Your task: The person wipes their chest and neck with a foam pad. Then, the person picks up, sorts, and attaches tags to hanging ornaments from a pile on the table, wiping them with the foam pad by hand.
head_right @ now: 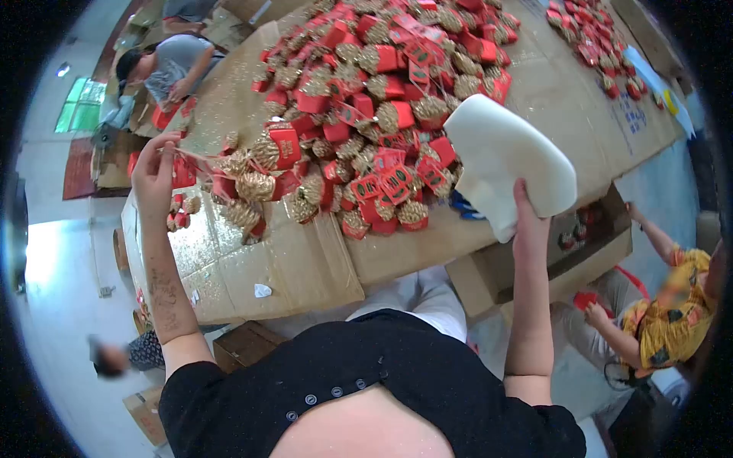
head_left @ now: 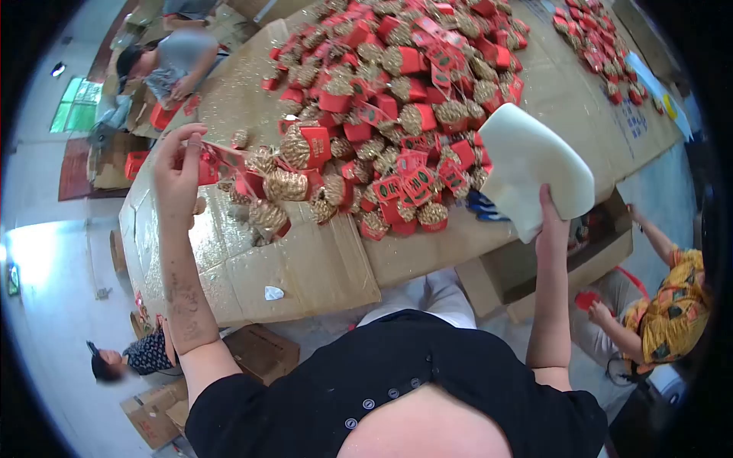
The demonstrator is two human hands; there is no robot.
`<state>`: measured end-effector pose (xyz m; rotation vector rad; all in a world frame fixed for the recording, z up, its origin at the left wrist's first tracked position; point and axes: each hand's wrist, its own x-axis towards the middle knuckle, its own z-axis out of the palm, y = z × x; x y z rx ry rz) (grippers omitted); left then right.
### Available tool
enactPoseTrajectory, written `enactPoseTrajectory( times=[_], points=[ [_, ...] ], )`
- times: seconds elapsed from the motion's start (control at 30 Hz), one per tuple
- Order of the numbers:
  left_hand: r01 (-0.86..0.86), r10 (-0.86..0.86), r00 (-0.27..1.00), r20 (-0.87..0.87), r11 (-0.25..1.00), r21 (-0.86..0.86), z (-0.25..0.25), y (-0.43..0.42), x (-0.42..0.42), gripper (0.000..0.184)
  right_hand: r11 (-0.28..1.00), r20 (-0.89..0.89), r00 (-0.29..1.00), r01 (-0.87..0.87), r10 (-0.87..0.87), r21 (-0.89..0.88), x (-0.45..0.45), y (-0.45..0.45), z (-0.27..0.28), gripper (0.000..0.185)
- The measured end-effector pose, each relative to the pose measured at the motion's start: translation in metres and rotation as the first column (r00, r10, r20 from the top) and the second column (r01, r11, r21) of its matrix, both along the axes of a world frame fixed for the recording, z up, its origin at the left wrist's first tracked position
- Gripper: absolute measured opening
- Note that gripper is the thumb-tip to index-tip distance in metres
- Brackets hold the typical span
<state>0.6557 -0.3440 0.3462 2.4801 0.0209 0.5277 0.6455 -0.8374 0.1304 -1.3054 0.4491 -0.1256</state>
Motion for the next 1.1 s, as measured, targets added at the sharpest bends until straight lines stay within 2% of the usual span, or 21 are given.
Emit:
enactPoseTrajectory(
  times=[0.17,0.27,0.3,0.37,0.5,0.57,0.6,0.63,0.7,0.73,0.77,0.8,0.83,0.87,0.9,0.93,0.97,1.0,1.03,1.07,1.1],
  points=[
    [0.096,-0.127,0.980,-0.156,0.978,-0.187,-0.035,0.008,0.011,0.023,0.986,-0.037,0.985,0.167,-0.168,-0.025,-0.042,-0.027,-0.012,0.047],
    [0.068,-0.159,0.957,-0.242,0.936,-0.346,-0.039,-0.007,0.013,0.046,0.977,-0.068,0.974,0.214,-0.215,-0.022,-0.067,-0.032,-0.019,0.046],
    [0.076,-0.169,0.954,-0.247,0.935,-0.346,-0.041,-0.007,0.015,0.046,0.972,-0.079,0.969,0.233,-0.234,-0.018,-0.076,-0.032,-0.022,0.046],
    [0.135,-0.284,0.936,-0.207,0.835,-0.534,-0.041,-0.003,0.021,0.047,0.968,-0.077,0.965,0.251,-0.249,0.011,-0.091,-0.032,-0.023,0.046],
    [0.201,-0.351,0.921,-0.167,0.797,-0.569,-0.022,-0.003,0.031,0.044,0.953,-0.075,0.951,0.302,-0.300,0.025,-0.109,-0.033,-0.015,0.046],
    [0.119,-0.102,0.992,0.075,0.549,-0.827,-0.011,0.009,0.047,0.042,0.945,-0.063,0.945,0.323,-0.320,0.043,-0.114,-0.033,0.001,0.046],
    [0.176,-0.128,0.983,0.129,0.500,-0.848,0.007,0.014,0.053,0.039,0.939,-0.068,0.941,0.336,-0.332,0.067,-0.115,-0.032,0.010,0.046],
    [0.191,-0.130,0.981,0.145,0.494,-0.848,0.023,0.013,0.055,0.039,0.939,-0.051,0.941,0.338,-0.335,0.066,-0.115,-0.031,0.020,0.046],
    [0.370,-0.131,0.927,0.352,0.485,-0.792,0.056,0.000,0.057,0.038,0.939,-0.005,0.940,0.341,-0.341,0.045,-0.113,-0.025,0.045,0.047],
    [0.386,-0.135,0.920,0.369,0.481,-0.787,0.066,0.004,0.062,0.038,0.937,0.012,0.938,0.345,-0.346,0.049,-0.111,-0.022,0.055,0.047],
    [0.566,-0.352,0.814,0.462,0.298,-0.769,0.075,0.008,0.070,0.038,0.933,0.009,0.933,0.359,-0.359,0.027,-0.109,-0.019,0.064,0.048],
    [0.685,-0.525,0.646,0.554,0.078,-0.725,0.080,0.010,0.078,0.039,0.929,0.005,0.929,0.371,-0.371,0.004,-0.106,-0.018,0.070,0.049],
    [0.708,-0.492,0.660,0.568,0.151,-0.690,0.073,0.000,0.088,0.040,0.930,0.017,0.930,0.368,-0.368,0.004,-0.100,-0.018,0.069,0.049],
    [0.721,-0.458,0.672,0.582,0.227,-0.655,0.060,-0.015,0.100,0.042,0.937,0.019,0.942,0.334,-0.334,-0.098,-0.093,-0.018,0.063,0.048],
    [0.629,-0.473,0.724,0.502,0.157,-0.761,0.047,-0.022,0.119,0.043,0.934,0.015,0.954,0.298,-0.301,-0.199,-0.085,-0.019,0.057,0.048],
    [0.515,-0.494,0.766,0.412,0.089,-0.852,0.036,-0.029,0.132,0.044,0.935,0.015,0.955,0.294,-0.297,-0.197,-0.075,-0.021,0.054,0.048],
    [0.514,-0.489,0.770,0.410,0.095,-0.852,0.031,-0.039,0.132,0.044,0.892,0.013,0.999,0.038,-0.036,-0.450,-0.061,-0.021,0.052,0.047],
    [0.463,-0.391,0.848,0.358,0.219,-0.859,0.029,-0.050,0.133,0.044,0.722,-0.054,0.974,-0.199,0.219,-0.663,-0.047,-0.020,0.053,0.047],
    [0.392,-0.279,0.910,0.307,0.336,-0.856,0.029,-0.059,0.133,0.043,0.723,-0.053,0.971,-0.208,0.231,-0.659,-0.037,-0.013,0.059,0.047],
    [0.407,-0.282,0.901,0.329,0.285,-0.868,0.034,-0.065,0.134,0.043,0.672,0.012,0.951,-0.210,0.310,-0.710,-0.027,0.002,0.074,0.049],
    [0.396,-0.268,0.908,0.322,0.296,-0.869,0.040,-0.066,0.137,0.043,0.620,0.069,0.917,-0.209,0.394,-0.757,-0.017,0.011,0.085,0.053]
  ],
)
